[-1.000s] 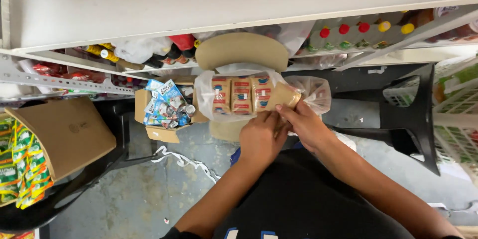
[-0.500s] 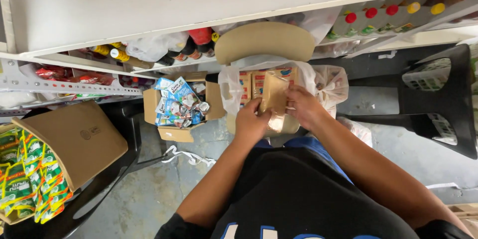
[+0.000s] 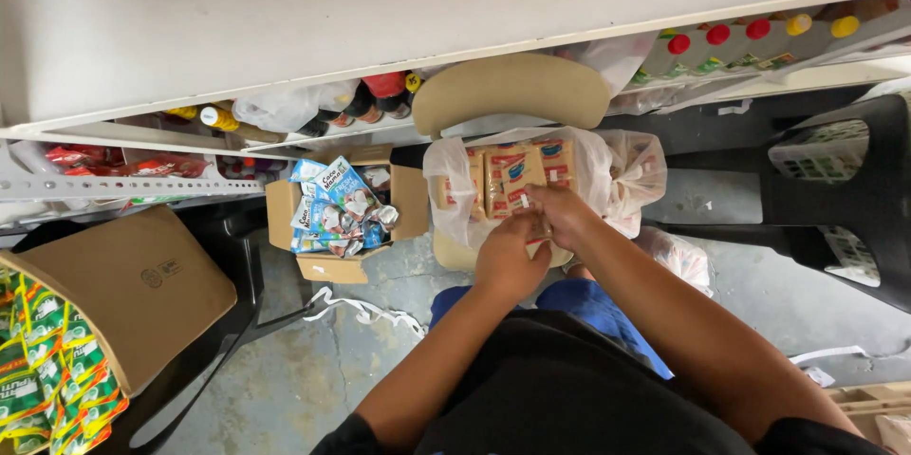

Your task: Organizing and bagging small packets of sugar on a storage shelf.

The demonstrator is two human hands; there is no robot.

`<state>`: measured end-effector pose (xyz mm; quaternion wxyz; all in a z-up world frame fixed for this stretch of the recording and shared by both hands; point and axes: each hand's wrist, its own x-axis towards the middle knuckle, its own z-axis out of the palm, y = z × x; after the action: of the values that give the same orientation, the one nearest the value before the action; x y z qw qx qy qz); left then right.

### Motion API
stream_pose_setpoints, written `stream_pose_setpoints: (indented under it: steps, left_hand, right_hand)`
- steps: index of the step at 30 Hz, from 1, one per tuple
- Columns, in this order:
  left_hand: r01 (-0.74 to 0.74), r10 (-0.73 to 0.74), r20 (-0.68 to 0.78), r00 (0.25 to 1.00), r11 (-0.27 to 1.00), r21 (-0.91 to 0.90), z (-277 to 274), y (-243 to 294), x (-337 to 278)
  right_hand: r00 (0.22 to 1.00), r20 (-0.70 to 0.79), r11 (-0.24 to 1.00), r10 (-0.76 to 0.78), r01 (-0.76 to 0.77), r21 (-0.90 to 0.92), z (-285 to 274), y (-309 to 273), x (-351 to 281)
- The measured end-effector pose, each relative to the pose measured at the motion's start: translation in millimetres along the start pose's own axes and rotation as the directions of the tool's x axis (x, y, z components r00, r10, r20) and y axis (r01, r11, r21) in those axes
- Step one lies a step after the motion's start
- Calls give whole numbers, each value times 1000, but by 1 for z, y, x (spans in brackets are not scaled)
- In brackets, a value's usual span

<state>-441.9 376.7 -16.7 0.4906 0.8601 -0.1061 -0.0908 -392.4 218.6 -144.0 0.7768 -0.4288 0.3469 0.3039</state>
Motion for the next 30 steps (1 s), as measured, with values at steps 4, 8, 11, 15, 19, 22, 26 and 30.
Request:
stream_pose_setpoints:
  steps: [4, 8, 11, 15, 19, 22, 26, 30]
  left_hand:
    - [12, 7, -176, 984, 994, 109, -23, 5, -12]
    - [136, -70, -377, 924, 979, 151, -53, 4, -3]
    - [161, -89, -413, 906, 977, 143, -60, -9, -1]
    - [208, -129, -361, 923, 960, 188, -61, -21, 2]
    - [223, -159, -337, 928, 961, 161, -57, -32, 5]
    - [231, -178, -321, 930, 963, 135, -56, -38, 6]
    - [251, -200, -302, 932, 958, 140, -57, -46, 12]
    - [279, -229, -285, 931, 949, 148, -54, -62, 16]
  right_hand:
    - [997, -50, 999, -51, 52, 9, 3, 5, 14]
    - [974, -164, 983, -157, 137, -125, 12, 8, 41]
    - [959, -207, 967, -191, 148, -209, 9, 20, 63]
    - [950, -177, 954, -256, 218, -208, 7, 28, 88]
    - [928, -221, 913, -299, 211, -349, 10, 27, 90]
    - [854, -259, 646, -452, 112, -755, 10, 25, 83]
    - [763, -154, 314, -628, 67, -947, 2, 32, 90]
    - [728, -14, 206, -686, 176, -963, -6, 45, 94]
